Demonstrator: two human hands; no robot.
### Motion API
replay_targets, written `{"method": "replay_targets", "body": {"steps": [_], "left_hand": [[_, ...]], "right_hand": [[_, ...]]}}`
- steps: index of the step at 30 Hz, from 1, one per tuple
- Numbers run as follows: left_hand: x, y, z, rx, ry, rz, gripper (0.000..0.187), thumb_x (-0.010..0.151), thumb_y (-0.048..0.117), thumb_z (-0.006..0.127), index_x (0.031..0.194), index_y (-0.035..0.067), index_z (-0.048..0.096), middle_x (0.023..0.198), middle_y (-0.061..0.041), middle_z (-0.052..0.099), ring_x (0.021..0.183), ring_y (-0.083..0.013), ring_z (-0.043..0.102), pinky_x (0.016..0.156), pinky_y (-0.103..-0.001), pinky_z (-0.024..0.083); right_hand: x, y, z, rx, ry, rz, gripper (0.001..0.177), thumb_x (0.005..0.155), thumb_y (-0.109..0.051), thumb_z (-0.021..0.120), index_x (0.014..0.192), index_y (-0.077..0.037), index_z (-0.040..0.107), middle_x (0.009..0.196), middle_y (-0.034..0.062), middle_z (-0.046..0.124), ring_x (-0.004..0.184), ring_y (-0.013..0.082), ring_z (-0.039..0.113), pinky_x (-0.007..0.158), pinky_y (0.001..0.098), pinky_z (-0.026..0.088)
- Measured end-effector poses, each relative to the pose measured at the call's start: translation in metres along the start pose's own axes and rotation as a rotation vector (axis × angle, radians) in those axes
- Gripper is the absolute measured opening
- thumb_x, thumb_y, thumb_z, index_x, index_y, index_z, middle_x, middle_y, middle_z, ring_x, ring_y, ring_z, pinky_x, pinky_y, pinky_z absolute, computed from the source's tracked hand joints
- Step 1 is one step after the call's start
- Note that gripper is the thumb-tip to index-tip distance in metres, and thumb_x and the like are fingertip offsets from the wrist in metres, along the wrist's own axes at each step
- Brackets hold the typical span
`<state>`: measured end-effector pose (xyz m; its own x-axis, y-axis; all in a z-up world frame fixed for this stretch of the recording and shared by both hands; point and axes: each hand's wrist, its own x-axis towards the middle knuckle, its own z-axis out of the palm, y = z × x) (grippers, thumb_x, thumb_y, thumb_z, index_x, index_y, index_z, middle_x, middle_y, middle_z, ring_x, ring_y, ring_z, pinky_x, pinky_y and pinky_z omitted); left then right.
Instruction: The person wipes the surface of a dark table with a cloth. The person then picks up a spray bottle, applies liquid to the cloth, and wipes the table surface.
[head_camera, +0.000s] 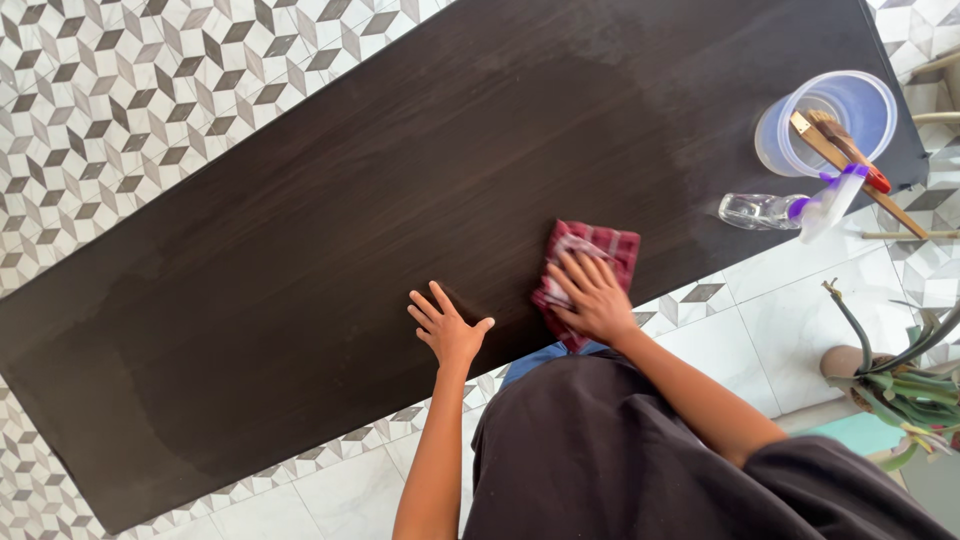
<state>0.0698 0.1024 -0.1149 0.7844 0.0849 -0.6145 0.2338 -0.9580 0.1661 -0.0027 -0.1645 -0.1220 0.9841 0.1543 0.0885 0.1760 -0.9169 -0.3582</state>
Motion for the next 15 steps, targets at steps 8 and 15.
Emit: {"method": "replay_targets", "body": {"steps": [8, 15], "left_hand": [[-0.001, -0.006, 0.002, -0.003, 0.027, 0.031, 0.133, 0.072, 0.053, 0.088, 0.163, 0.009, 0.0, 0.166, -0.031, -0.009, 0.154, -0.0518, -0.001, 0.116, -0.068, 0.024], [-0.004, -0.014, 0.008, -0.013, 0.103, 0.093, 0.131, 0.071, 0.057, 0.087, 0.162, 0.01, 0.005, 0.166, -0.031, -0.005, 0.154, -0.0508, 0.002, 0.115, -0.067, 0.026]], "right_hand": [[0.029, 0.062, -0.021, -0.139, 0.13, 0.205, 0.075, 0.089, -0.042, 0.075, 0.153, -0.01, 0.052, 0.161, 0.0165, 0.043, 0.146, 0.0382, 0.04, 0.121, 0.0523, 0.03], [0.081, -0.012, 0.0, -0.035, -0.001, 0.065, 0.075, 0.086, -0.044, 0.07, 0.149, -0.009, 0.05, 0.158, 0.017, 0.043, 0.143, 0.0381, 0.04, 0.121, 0.0535, 0.03]]}}
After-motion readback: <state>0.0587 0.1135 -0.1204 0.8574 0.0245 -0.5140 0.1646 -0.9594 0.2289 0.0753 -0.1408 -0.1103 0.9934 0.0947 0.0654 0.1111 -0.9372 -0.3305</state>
